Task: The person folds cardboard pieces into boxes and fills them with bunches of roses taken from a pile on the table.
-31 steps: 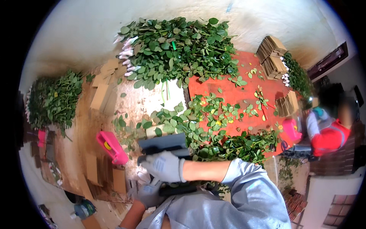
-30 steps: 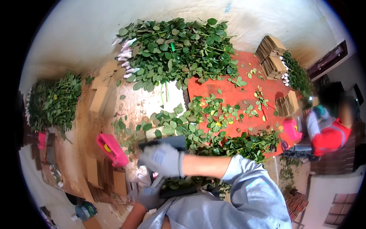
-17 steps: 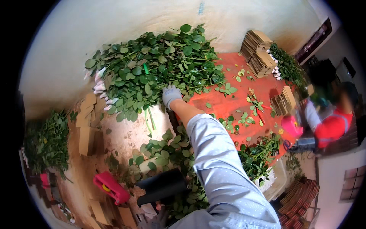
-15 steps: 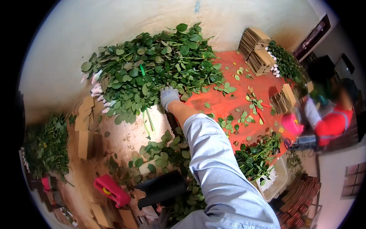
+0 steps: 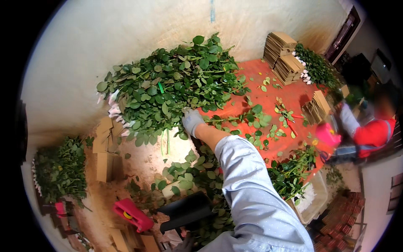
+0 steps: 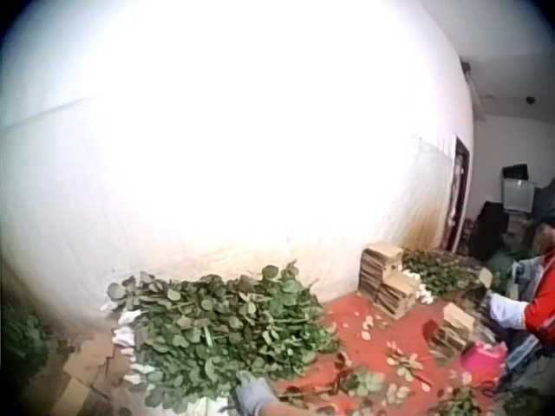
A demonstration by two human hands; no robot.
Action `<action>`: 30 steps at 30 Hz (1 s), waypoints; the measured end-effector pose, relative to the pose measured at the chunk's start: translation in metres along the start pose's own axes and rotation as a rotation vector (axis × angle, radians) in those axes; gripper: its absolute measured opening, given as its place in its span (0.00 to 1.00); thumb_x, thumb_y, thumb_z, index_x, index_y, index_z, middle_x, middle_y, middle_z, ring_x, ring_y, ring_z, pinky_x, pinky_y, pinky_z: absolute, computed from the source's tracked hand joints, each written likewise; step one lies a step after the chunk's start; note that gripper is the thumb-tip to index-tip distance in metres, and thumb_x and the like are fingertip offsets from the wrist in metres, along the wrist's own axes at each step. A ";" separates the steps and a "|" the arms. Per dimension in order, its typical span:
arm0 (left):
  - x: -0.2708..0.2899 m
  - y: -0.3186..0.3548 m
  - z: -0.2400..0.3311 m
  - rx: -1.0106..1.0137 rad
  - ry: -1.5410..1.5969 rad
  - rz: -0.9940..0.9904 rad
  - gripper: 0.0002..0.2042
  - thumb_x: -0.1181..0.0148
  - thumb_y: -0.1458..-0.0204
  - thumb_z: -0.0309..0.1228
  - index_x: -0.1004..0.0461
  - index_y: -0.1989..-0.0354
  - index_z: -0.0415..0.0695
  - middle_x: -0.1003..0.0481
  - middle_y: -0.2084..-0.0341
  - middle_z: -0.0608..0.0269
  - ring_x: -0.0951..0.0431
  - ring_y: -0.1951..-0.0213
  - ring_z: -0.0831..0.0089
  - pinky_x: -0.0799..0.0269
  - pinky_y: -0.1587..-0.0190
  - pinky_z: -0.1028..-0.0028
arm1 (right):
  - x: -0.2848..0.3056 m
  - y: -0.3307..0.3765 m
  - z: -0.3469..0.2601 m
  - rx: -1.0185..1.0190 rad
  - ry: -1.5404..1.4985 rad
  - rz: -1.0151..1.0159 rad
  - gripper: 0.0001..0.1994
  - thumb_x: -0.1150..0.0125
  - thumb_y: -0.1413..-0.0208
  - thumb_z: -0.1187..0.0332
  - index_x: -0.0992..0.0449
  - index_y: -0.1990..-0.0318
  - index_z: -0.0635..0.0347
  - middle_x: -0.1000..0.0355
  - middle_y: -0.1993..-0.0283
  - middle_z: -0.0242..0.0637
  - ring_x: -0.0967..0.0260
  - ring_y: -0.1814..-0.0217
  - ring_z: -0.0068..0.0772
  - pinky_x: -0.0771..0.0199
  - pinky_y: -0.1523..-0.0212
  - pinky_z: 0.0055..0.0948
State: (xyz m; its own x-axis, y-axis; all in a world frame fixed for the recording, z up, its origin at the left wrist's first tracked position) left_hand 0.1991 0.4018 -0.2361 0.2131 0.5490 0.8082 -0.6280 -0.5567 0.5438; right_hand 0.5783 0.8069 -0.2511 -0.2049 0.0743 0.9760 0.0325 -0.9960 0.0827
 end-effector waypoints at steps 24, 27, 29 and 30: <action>0.014 0.009 0.007 0.016 0.371 0.048 0.41 0.38 0.52 0.56 0.35 0.31 0.48 0.45 0.26 0.61 0.31 0.34 0.62 0.43 0.32 0.46 | 0.214 0.345 -0.009 0.239 -0.212 0.387 0.24 0.32 0.61 0.72 0.31 0.53 0.59 0.31 0.53 0.44 0.31 0.55 0.49 0.30 0.55 0.44; 0.041 0.004 0.021 -0.009 0.313 0.062 0.37 0.37 0.53 0.51 0.32 0.33 0.47 0.41 0.28 0.59 0.25 0.41 0.55 0.29 0.40 0.59 | 0.223 0.391 -0.003 0.292 -0.365 0.382 0.21 0.39 0.58 0.82 0.31 0.53 0.60 0.29 0.55 0.47 0.30 0.59 0.54 0.29 0.58 0.45; 0.046 0.009 0.022 -0.053 0.270 0.151 0.37 0.37 0.52 0.51 0.33 0.33 0.46 0.39 0.29 0.55 0.23 0.45 0.50 0.28 0.42 0.56 | 0.233 0.412 -0.009 0.330 -0.499 0.415 0.18 0.41 0.54 0.85 0.32 0.54 0.60 0.30 0.57 0.48 0.29 0.59 0.55 0.29 0.60 0.45; 0.040 0.015 0.019 -0.054 0.273 0.222 0.37 0.37 0.51 0.51 0.33 0.33 0.46 0.39 0.29 0.55 0.23 0.45 0.50 0.28 0.43 0.56 | 0.223 0.419 -0.013 0.362 -0.550 0.395 0.16 0.42 0.51 0.85 0.32 0.55 0.61 0.30 0.57 0.48 0.29 0.60 0.56 0.29 0.62 0.46</action>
State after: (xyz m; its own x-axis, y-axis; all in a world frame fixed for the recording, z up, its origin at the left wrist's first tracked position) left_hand 0.2121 0.4034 -0.1912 -0.1365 0.5688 0.8110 -0.6769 -0.6514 0.3429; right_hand 0.5334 0.4057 -0.0012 0.4012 -0.1758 0.8990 0.3396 -0.8829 -0.3242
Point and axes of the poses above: each hand's wrist, its own y-axis away from the middle knuckle, its own x-axis out of the back of the hand, z = x × y, the point moved 9 cm from there along -y, towards the middle knuckle
